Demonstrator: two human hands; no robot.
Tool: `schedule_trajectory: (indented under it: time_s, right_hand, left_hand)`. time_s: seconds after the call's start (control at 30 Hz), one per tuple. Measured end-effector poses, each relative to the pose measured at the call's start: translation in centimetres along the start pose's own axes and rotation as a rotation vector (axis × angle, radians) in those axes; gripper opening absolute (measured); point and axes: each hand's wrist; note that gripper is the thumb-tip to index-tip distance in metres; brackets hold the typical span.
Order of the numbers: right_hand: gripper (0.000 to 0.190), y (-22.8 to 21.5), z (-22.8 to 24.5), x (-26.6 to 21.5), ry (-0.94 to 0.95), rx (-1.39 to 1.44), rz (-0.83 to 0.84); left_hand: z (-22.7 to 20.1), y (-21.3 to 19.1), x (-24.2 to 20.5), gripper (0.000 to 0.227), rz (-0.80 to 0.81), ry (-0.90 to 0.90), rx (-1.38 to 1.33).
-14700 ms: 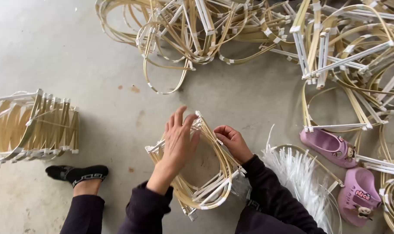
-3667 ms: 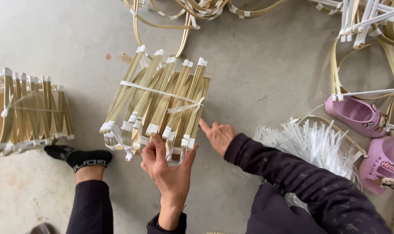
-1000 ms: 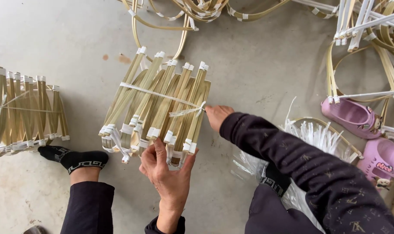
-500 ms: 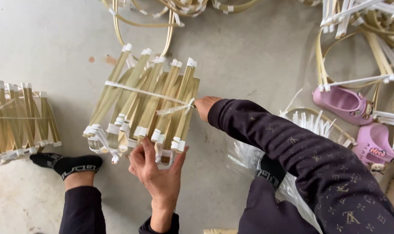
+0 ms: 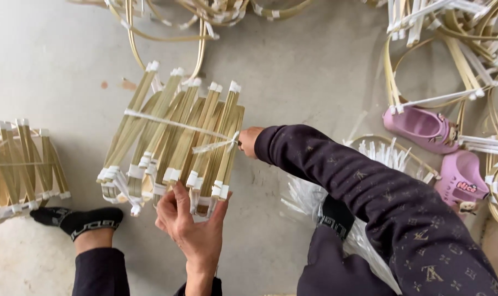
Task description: Assembling small bamboo or wood furniture frames using plastic binding strips and a cutting tool.
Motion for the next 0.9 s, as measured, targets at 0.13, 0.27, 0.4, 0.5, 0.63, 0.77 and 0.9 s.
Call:
schedule_trajectory:
  time_s: [0.13,0.27,0.4,0.5,0.63,0.77,0.9]
  right_hand:
    - [0.021,1.8,-0.9,1.3,-0.011,-0.008,0.032]
    - [0.018,0.8,-0.4,0.2,-0.052,0.022,0.063]
    - [0.015,-0.8,0.2,0.1,-0.007,0.042,0.103]
    - [0.016,2.3,-0.5,0.2,-0.072,0.010,0.023]
    - [0.018,0.0,-0.4,-0.8,-0.091,0.008,0.020]
    - [0.022,1.3,2.2,-4.5,-0.088,0.061,0.034]
    - [0.022,1.6,0.6,-4.3,-0.106,0.129,-0.048]
  left_hand:
    - [0.3,-0.4,-0.4,0.106,-0.007,-0.022,0.028]
    - [-0.2,-0.4,0.2,0.104,-0.013,-0.003,0.000]
    - [0.5,-0.1,-0.3,0.106,-0.013,-0.003,0.006]
    - [0.2,-0.6,-0.6,0.105,-0.025,-0.012,0.009]
    - [0.1,0.2,0.8,0.100,-0.034,-0.023,-0.015]
    - [0.7,-0.6,-0.3,0.104,-0.038,-0.062,-0.025]
    - [1.1,-0.2,0.3,0.100,-0.043,-0.089,-0.063]
Point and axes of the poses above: each hand's wrist, its own x-axis towards the middle knuckle, its own y-axis out of the palm, z = x × y, and after that the axes turned 1 degree about -x, right-handed
